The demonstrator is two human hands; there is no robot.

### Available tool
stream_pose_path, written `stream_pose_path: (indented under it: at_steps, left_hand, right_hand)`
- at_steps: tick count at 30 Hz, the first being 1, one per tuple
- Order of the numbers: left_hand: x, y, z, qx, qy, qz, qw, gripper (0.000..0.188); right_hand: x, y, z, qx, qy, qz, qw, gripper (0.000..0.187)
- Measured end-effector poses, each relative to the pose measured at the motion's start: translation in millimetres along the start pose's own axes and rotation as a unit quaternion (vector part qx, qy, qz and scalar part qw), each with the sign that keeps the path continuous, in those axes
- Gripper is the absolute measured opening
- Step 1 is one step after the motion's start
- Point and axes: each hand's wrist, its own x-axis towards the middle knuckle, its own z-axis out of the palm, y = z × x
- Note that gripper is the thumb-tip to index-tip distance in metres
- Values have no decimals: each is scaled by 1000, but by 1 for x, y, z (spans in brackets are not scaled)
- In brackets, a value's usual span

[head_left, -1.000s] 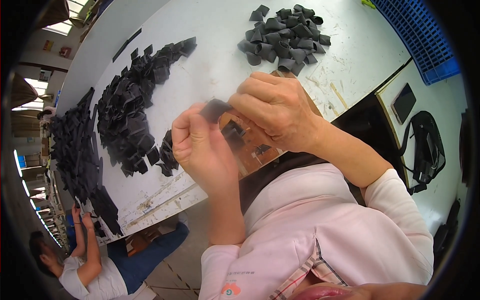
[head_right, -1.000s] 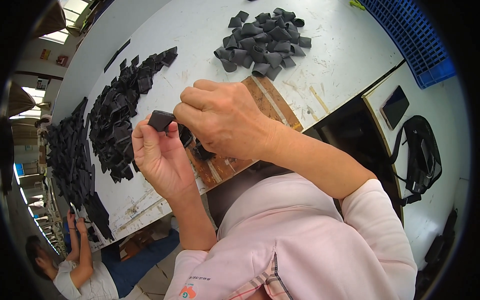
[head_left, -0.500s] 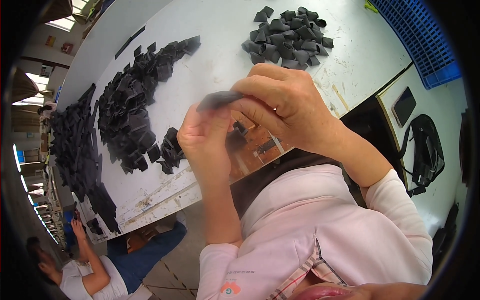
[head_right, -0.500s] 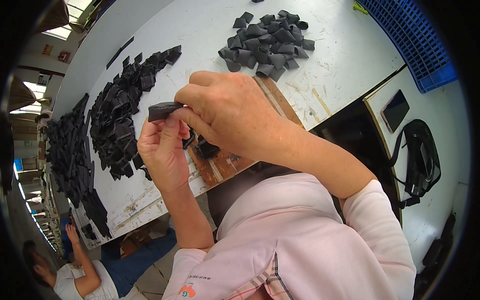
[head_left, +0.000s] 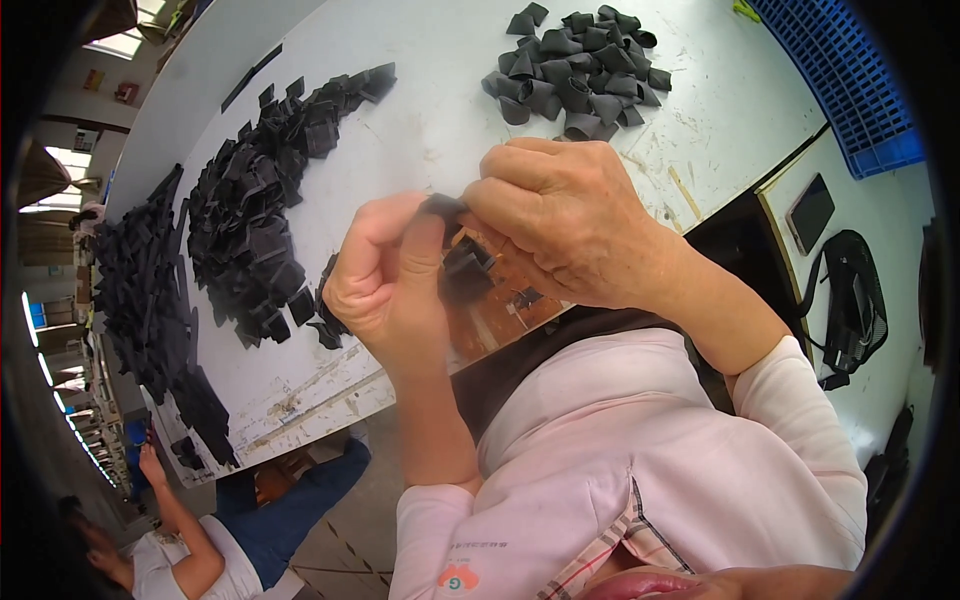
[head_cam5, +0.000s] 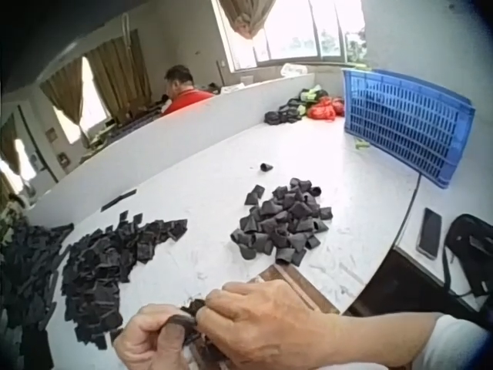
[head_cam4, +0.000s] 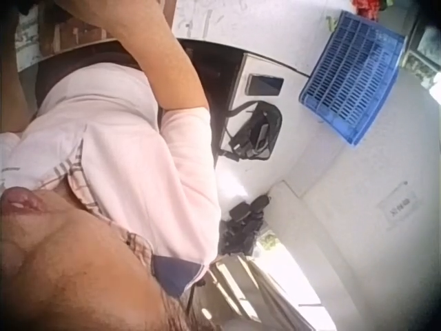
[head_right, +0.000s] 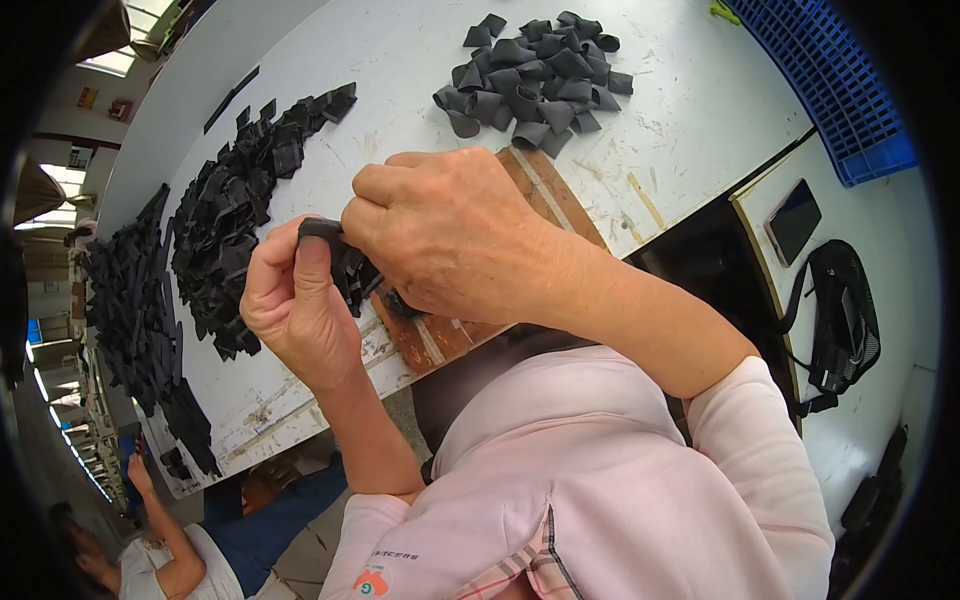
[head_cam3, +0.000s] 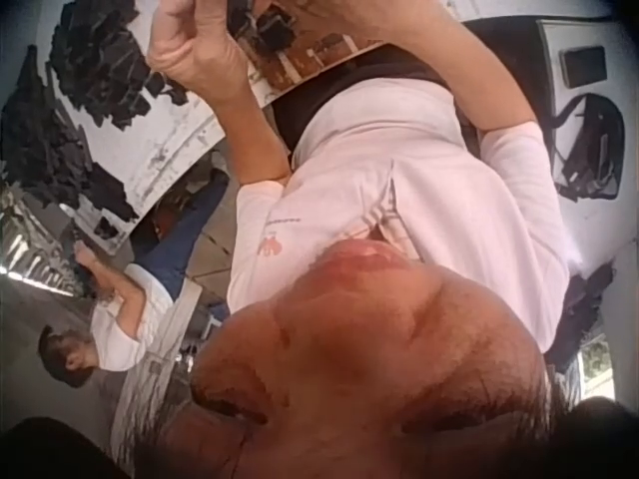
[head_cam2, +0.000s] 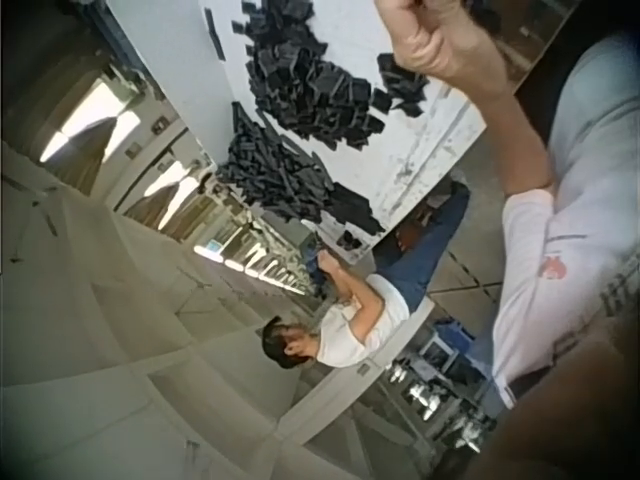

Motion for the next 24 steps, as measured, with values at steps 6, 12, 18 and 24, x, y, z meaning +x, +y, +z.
stream_pose_path:
  at_steps: [6,12,18,24]
  left_hand:
    - [0,-3,-2,33,-4,13,999,7]
    - [4,0,7,31,9,1,999,7]
    - [-3,22,26,-28,76,22,996,29]
    - [-28,20,22,-46,56,-38,997,41]
  right_hand:
    - [-4,1,9,7,38,-10,999,11]
    - [0,1,1,-29,8,19,999,10]
    - [6,-10,-18,95,39,56,993,6]
    - [-19,-21,-16,605,131,383,686,22]
